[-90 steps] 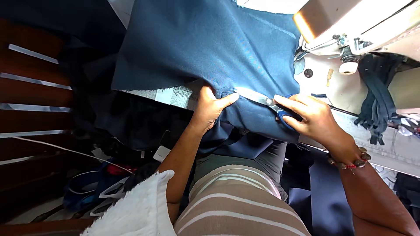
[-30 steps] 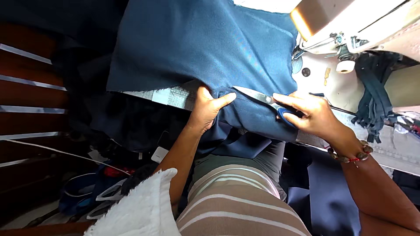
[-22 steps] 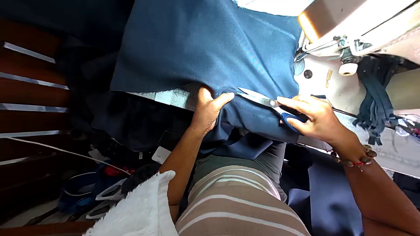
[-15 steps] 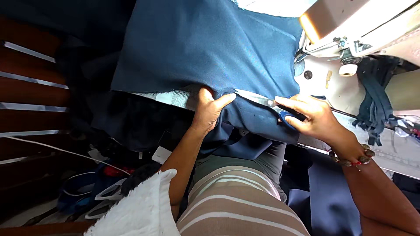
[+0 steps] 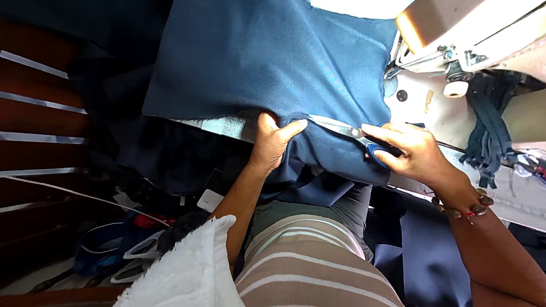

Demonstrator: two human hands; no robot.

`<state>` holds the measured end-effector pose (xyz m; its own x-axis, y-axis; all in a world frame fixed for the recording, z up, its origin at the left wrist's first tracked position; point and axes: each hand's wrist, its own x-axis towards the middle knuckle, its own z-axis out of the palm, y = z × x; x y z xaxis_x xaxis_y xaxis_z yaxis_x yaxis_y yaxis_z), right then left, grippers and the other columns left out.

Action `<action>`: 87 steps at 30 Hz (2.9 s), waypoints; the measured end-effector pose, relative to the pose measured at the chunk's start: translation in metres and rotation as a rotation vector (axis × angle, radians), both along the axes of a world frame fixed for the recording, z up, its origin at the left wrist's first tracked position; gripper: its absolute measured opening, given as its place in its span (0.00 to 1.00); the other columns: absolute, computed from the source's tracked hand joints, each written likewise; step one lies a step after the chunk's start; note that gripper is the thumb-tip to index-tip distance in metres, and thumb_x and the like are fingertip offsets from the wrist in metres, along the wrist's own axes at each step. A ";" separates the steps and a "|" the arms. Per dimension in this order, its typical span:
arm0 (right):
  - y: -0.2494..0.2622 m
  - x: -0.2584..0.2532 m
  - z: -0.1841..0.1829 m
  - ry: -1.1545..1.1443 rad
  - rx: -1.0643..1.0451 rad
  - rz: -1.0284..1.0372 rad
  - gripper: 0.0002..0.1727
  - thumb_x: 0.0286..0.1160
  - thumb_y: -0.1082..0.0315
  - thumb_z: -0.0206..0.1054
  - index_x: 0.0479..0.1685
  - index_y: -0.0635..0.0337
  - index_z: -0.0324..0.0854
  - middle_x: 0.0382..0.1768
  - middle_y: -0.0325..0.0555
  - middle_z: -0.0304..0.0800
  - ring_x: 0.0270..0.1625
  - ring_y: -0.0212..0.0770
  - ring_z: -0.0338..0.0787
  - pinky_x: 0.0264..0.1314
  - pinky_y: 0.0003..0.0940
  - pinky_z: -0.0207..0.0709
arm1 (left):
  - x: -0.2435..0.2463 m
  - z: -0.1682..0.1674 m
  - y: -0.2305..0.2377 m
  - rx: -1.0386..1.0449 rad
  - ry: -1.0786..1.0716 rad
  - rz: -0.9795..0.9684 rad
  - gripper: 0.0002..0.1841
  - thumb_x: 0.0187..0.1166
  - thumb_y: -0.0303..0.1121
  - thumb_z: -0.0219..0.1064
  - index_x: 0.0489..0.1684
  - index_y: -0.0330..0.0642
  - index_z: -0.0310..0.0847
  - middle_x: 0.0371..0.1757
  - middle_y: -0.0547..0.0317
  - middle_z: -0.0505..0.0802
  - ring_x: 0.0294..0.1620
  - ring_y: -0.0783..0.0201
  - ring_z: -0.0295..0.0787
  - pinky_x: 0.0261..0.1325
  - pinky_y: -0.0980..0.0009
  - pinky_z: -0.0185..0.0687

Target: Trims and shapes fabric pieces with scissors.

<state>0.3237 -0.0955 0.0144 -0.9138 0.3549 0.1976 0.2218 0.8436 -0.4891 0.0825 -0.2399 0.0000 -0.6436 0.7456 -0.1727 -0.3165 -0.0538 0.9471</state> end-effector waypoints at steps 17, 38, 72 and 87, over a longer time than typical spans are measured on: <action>0.001 -0.014 0.003 0.005 0.073 0.045 0.25 0.68 0.70 0.65 0.67 0.58 0.88 0.40 0.54 0.90 0.38 0.50 0.88 0.40 0.44 0.78 | -0.001 -0.001 -0.002 -0.017 0.007 -0.006 0.26 0.59 0.08 0.71 0.55 0.39 0.72 0.48 0.64 0.93 0.53 0.74 0.92 0.62 0.72 0.89; -0.112 0.032 -0.011 -0.121 0.026 -0.400 0.26 0.66 0.60 0.64 0.68 0.48 0.89 0.29 0.49 0.84 0.30 0.50 0.85 0.30 0.46 0.77 | -0.081 0.068 -0.076 -0.904 1.254 -0.304 0.36 0.87 0.62 0.53 0.43 0.28 0.85 0.37 0.28 0.90 0.39 0.27 0.88 0.42 0.25 0.74; -0.160 0.085 -0.054 0.498 -0.997 -0.691 0.24 0.69 0.70 0.67 0.68 0.61 0.76 0.34 0.27 0.86 0.29 0.18 0.83 0.32 0.14 0.79 | 0.076 -0.033 0.006 -0.281 1.692 -0.668 0.36 0.88 0.63 0.44 0.93 0.57 0.60 0.95 0.48 0.60 0.93 0.29 0.47 0.79 0.16 0.33; -0.173 0.098 -0.060 0.459 -0.936 -0.709 0.24 0.68 0.69 0.71 0.66 0.63 0.78 0.33 0.24 0.89 0.31 0.16 0.86 0.36 0.13 0.82 | 0.063 -0.027 0.032 -0.232 1.662 -0.798 0.42 0.84 0.68 0.45 0.94 0.53 0.56 0.94 0.39 0.57 0.95 0.31 0.43 0.84 0.21 0.28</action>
<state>0.4214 -0.2688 -0.0452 -0.3791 0.9138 -0.1456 0.1344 -0.1012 -0.9857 0.1456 -0.2076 -0.0271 0.2093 0.9761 0.0588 0.9465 -0.2174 0.2384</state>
